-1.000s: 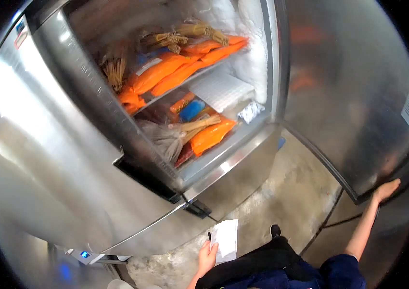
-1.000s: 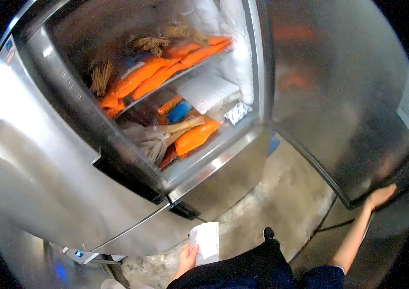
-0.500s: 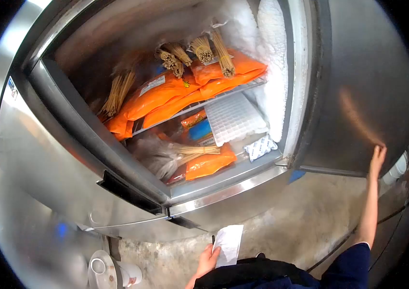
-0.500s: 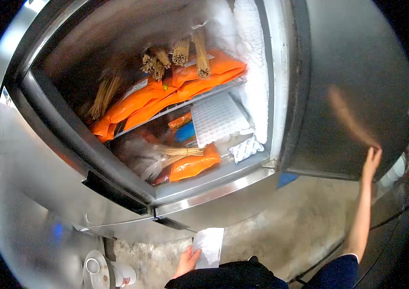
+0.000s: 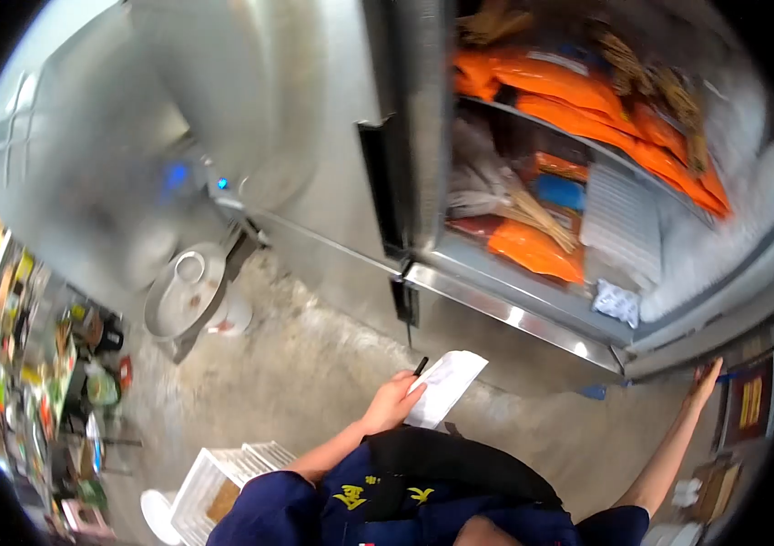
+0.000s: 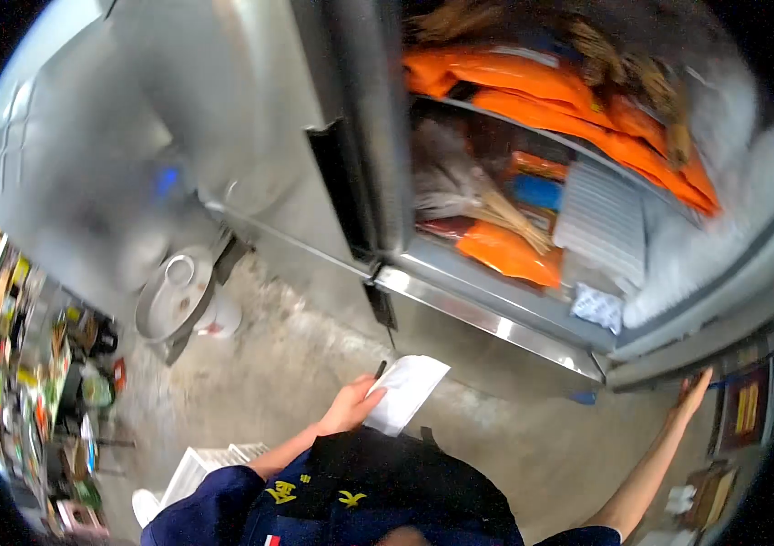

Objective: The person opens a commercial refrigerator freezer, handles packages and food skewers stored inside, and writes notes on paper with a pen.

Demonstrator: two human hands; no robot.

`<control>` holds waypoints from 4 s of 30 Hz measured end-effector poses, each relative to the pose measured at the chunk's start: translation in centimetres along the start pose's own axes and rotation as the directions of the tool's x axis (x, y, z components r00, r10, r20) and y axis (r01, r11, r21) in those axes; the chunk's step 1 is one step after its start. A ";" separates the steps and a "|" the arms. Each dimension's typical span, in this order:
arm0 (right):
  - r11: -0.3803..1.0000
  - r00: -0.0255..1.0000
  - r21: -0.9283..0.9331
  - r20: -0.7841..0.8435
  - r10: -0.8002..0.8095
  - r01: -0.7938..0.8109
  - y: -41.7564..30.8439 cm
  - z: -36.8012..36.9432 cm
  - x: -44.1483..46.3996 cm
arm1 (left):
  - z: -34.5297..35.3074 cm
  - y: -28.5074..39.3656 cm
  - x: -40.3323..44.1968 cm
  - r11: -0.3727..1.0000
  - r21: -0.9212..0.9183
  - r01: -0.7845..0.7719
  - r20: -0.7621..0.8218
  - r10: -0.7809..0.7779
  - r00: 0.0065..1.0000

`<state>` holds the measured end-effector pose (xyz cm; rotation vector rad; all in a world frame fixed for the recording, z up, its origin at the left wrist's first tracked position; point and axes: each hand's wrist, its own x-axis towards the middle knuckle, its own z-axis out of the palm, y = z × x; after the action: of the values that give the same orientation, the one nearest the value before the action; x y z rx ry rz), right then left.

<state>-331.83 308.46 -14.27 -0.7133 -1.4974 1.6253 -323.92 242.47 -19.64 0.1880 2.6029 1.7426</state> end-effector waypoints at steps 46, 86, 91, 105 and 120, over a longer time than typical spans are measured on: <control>0.906 0.260 0.167 0.923 -0.282 0.389 -5.2 36.9 -67.5 | -26.8 -16.2 -18.9 0.709 -0.633 0.310 -0.482 -0.674 0.560; -0.124 -0.695 0.760 0.499 -0.518 0.638 -12.4 78.7 -96.7 | -35.6 -23.4 -23.8 0.566 -0.791 -0.231 -0.580 -0.815 -0.013; -0.105 -0.655 0.670 0.661 -0.366 0.735 -13.1 82.1 -100.3 | -36.1 -23.5 -23.9 0.583 -0.782 -0.222 -0.586 -0.808 -0.057; -0.390 -0.521 0.378 0.764 -0.380 0.839 -8.4 86.6 -88.7 | -37.9 -24.9 -23.6 0.547 -0.822 -0.161 -0.549 -0.835 -0.034; -0.189 -0.406 0.359 0.824 -0.395 0.914 -9.2 85.0 -90.3 | -38.6 -23.2 -21.5 0.573 -0.817 -0.065 -0.576 -0.814 0.077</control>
<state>-353.68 186.52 -3.09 1.2193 -2.2247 -0.1031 -307.55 196.07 -27.57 -2.1910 1.4098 2.7677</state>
